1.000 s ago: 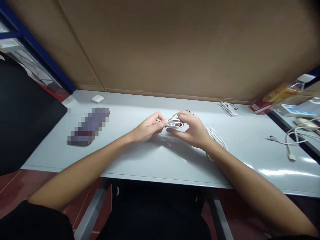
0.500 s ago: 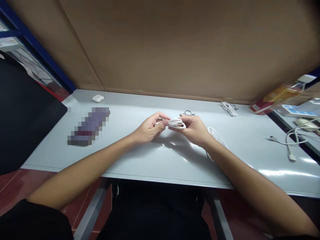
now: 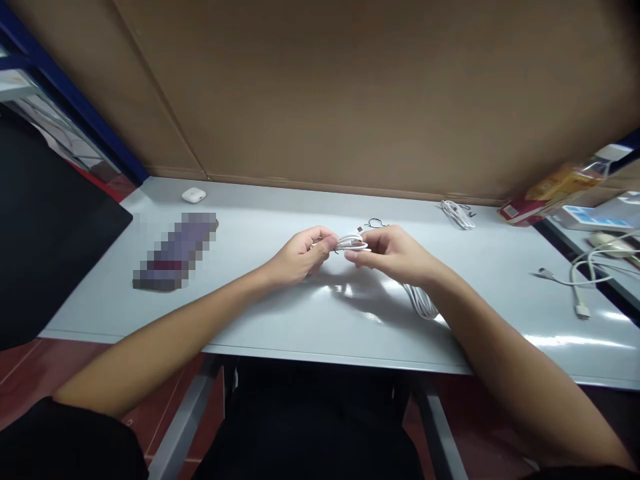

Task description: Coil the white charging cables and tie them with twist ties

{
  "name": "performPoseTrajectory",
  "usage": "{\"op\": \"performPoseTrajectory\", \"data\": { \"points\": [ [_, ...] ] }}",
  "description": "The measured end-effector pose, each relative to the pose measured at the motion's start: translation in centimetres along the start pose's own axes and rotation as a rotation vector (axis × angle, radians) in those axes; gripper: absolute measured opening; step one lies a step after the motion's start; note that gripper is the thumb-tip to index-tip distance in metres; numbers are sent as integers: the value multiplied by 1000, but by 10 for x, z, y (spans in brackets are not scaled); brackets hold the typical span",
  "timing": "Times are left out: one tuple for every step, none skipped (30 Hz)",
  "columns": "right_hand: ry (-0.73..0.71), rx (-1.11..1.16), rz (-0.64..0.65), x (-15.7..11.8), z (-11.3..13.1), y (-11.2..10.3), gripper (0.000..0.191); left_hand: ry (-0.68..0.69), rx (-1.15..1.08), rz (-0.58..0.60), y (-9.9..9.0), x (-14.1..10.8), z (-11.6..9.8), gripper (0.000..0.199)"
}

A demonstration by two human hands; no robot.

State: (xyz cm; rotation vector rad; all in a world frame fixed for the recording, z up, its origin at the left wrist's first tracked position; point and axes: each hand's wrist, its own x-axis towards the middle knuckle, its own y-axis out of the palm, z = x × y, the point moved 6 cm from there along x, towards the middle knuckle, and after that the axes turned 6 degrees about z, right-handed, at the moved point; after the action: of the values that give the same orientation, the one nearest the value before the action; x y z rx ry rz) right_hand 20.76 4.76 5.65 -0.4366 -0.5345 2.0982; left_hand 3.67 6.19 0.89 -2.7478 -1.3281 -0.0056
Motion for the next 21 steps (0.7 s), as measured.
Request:
{"op": "performPoseTrajectory", "data": {
  "points": [
    [10,48,24,0,-1,0,40,1,21,-3,0,0,-2,47],
    [10,94,38,1,-1,1,42,4,51,-6,1,0,-3,47],
    [5,133,39,2,-2,1,44,8,87,-13,1,-1,-6,46],
    [5,160,30,3,-2,1,45,14,127,-16,1,-1,-8,46],
    [11,176,15,3,-2,2,47,22,166,-14,1,-1,-10,45],
    [22,185,-5,4,-3,2,47,30,198,-10,1,-1,-11,45],
    [34,190,-24,4,-4,3,48,35,219,-5,1,-1,-12,45],
    [39,194,-41,4,-4,3,47,37,230,-2,1,0,-12,45],
    [31,200,-54,5,-4,4,45,37,229,-1,1,0,-10,45],
    [14,205,-64,5,-4,4,42,39,220,-3,1,1,-9,44],
    [-7,208,-72,6,-4,5,38,41,206,-8,1,1,-7,43],
    [-28,207,-75,6,-4,6,35,47,193,-15,1,2,-4,42],
    [-44,202,-75,7,-4,7,33,55,182,-22,2,2,-2,40],
    [-53,192,-69,8,-4,8,32,67,171,-32,2,2,-1,39],
    [-52,184,-56,8,-5,10,31,80,161,-39,3,2,0,39],
    [-43,181,-43,8,-5,12,31,89,151,-44,3,2,1,38],
    [-25,185,-31,9,-5,14,32,98,142,-49,4,2,2,37],
    [-4,193,-21,8,-6,16,33,107,136,-54,4,1,2,37],
    [20,204,-20,8,-6,17,34,116,133,-59,5,1,1,36],
    [42,211,-28,8,-7,17,34,126,131,-65,5,0,1,36],
    [61,212,-43,7,-7,17,35,134,128,-70,5,0,0,36]
  ]
}}
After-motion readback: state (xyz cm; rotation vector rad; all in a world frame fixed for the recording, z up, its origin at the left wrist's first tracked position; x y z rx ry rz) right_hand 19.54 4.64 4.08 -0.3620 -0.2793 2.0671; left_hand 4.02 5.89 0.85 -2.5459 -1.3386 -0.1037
